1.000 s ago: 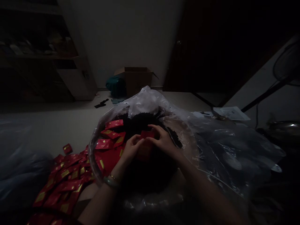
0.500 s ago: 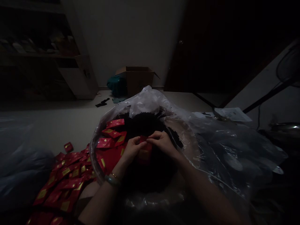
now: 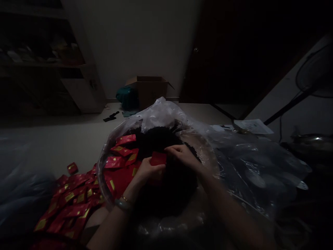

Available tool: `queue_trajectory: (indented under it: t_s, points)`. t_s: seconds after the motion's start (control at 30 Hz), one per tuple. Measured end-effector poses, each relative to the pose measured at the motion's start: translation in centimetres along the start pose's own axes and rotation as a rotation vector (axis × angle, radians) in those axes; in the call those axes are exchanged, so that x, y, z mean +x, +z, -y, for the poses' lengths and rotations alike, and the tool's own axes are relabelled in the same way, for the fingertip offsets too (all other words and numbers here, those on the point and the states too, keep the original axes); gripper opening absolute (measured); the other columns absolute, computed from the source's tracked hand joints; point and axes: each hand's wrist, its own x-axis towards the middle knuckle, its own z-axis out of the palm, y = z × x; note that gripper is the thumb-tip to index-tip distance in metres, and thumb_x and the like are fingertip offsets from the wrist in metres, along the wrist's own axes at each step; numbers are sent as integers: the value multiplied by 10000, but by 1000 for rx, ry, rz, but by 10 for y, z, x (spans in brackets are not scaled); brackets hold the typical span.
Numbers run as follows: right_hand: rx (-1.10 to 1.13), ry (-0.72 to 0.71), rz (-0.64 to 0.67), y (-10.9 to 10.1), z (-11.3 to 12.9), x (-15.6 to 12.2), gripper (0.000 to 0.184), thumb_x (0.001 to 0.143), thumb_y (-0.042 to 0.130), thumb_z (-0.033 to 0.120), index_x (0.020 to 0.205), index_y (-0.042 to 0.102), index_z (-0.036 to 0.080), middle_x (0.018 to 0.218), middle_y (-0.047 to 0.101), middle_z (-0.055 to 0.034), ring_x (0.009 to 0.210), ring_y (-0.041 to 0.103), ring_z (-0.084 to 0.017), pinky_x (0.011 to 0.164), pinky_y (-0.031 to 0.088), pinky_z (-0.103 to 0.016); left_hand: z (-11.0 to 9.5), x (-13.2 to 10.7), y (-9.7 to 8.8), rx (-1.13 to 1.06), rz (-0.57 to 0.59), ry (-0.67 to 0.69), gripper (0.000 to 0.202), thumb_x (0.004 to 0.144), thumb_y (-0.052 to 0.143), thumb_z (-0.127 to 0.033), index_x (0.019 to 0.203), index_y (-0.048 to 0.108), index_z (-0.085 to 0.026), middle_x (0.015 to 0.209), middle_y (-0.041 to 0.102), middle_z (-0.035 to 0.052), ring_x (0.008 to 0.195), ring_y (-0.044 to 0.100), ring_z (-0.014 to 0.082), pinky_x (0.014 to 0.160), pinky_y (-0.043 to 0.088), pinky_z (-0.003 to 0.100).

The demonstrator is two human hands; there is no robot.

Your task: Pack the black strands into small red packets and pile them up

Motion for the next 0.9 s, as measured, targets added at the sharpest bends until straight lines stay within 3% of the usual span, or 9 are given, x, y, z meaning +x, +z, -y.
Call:
queue_trajectory:
  t_s: [0.07,0.17,0.27,0.37,0.53,0.67,0.73,0.83,0.9]
  points:
    - [-208,15,-89,-18,-13,2,271,846,556,354,1000,693,178,967,710,-64,875,645,-199,734,475,-276,1,2,-1,-8,-39,15,420,427,871,-279,767,690,-112,667,715,30,587,637,158,594,486,257]
    - [-522,184,-19,-32,-39,2,310,693,735,298,968,673,170,979,697,-89,882,646,-223,739,469,-278,4,6,-3,-44,-73,39,454,435,873,-312,797,692,-106,697,725,51,601,654,170,592,498,262]
    - [-583,256,10,-28,-60,0,379,566,804,205,916,664,163,893,697,-80,794,652,-224,673,465,-271,6,9,-4,-67,-92,48,485,433,876,-340,815,690,-105,717,731,67,603,663,181,595,512,277]
    - [-598,281,17,-21,-67,1,289,576,769,176,842,662,150,812,685,-78,712,643,-216,612,453,-268,8,10,-5,-73,-97,49,501,420,880,-356,808,688,-104,740,734,80,598,664,186,594,518,287]
    - [-560,223,41,-31,-56,5,201,621,698,165,820,679,140,777,682,-66,688,632,-196,599,450,-252,8,10,-4,-62,-85,60,505,429,875,-367,815,689,-100,754,733,84,608,661,187,597,508,287]
    - [-408,101,15,-44,-41,3,331,753,632,245,1073,656,165,973,695,-73,794,637,-198,664,480,-266,8,8,-3,-23,-103,47,471,427,872,-334,792,687,-102,724,729,66,618,653,180,617,499,282]
    - [-215,68,26,-45,-30,0,418,803,603,316,1201,602,190,948,698,-50,705,629,-170,602,479,-261,7,7,-2,6,-91,49,436,433,867,-317,771,686,-110,706,725,52,615,646,177,614,494,278]
    - [-31,77,164,-40,-10,-7,534,821,588,406,1305,530,189,793,690,-10,567,596,-137,524,455,-247,6,6,-2,37,-65,75,395,448,855,-294,762,690,-120,696,720,37,618,640,174,608,491,271]
    - [-49,29,235,-34,4,-10,531,813,602,413,1294,550,194,841,709,-17,674,642,-169,611,493,-273,6,5,-1,46,-52,86,365,452,847,-273,746,691,-122,676,713,28,604,631,167,592,482,261]
